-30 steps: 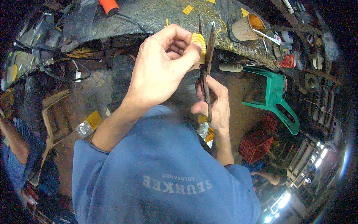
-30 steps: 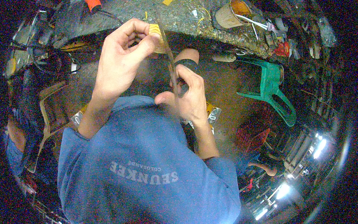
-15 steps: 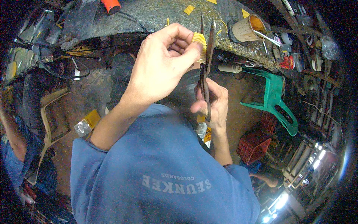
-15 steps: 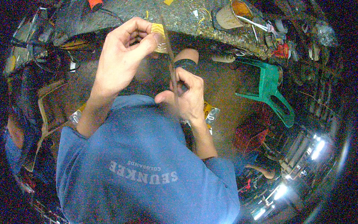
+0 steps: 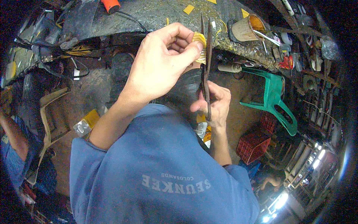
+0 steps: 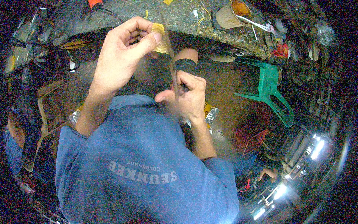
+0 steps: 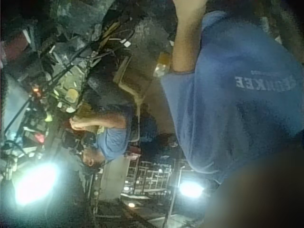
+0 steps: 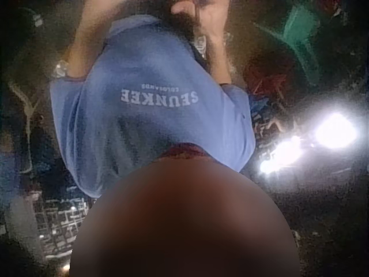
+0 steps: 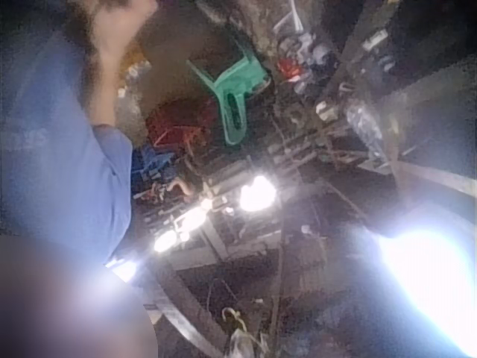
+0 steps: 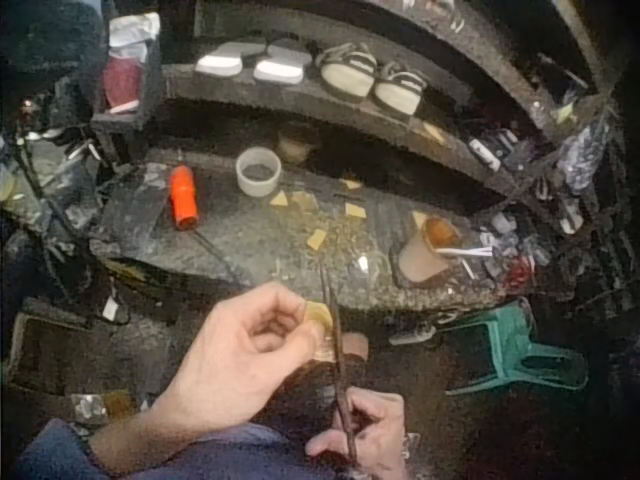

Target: The person cuts a small yellow rubber piece with shears, repeatedly checks its fit against the sole of a sneaker, and presses it into place on the shoe sole.

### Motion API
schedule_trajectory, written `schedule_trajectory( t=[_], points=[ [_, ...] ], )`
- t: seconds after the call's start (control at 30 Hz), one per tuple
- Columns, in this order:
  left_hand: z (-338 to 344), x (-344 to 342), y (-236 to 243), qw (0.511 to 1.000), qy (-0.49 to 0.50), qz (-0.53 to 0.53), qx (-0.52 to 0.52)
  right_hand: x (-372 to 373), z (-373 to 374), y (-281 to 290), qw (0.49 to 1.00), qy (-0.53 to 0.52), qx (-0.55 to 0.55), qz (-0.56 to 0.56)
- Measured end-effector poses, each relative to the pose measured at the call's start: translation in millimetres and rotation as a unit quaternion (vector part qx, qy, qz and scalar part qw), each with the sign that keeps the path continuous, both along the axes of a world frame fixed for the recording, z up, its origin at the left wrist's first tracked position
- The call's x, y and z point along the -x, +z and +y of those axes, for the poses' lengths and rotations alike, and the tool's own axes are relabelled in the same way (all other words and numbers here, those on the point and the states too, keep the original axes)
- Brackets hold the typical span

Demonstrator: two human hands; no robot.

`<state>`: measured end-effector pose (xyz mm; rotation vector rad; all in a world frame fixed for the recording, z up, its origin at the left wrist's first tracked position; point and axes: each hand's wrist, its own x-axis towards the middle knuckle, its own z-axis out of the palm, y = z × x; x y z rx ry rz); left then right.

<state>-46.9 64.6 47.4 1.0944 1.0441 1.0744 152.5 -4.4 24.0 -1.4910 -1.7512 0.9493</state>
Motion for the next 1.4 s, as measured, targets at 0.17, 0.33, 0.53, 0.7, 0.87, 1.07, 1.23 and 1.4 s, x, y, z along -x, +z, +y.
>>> schedule_trajectory(
  t=[0.17, 0.33, 0.53, 0.7, 0.87, 1.07, 1.23, 1.4],
  points=[
    [2, -2, -3, 0.999, 0.028, -0.017, -0.027, -4, 1, -1, 1.0, 0.004, -0.008, -0.01],
    [0, -2, -4, 0.999, 0.022, -0.017, -0.023, -7, -1, 0, 0.999, 0.014, 0.028, 0.012],
    [-3, -3, -1, 1.0, 0.005, -0.019, -0.002, -7, -1, 4, 0.998, 0.029, 0.047, 0.019],
    [-4, 1, 2, 1.0, -0.004, -0.001, -0.015, -6, -2, 7, 0.998, 0.028, 0.052, 0.01],
    [-2, 3, 2, 1.0, -0.01, 0.006, -0.015, -7, -1, 5, 0.999, 0.029, 0.033, 0.014],
    [-1, 3, 1, 0.999, -0.007, 0.015, -0.033, -9, -1, 4, 1.0, 0.02, 0.01, 0.004],
    [-2, 4, 3, 1.0, -0.013, 0.013, -0.021, -13, -3, 2, 1.0, 0.03, -0.002, 0.006],
    [-1, 6, 5, 0.999, -0.024, 0.029, -0.03, -17, -3, 0, 0.999, 0.036, -0.018, 0.017]
  ],
)
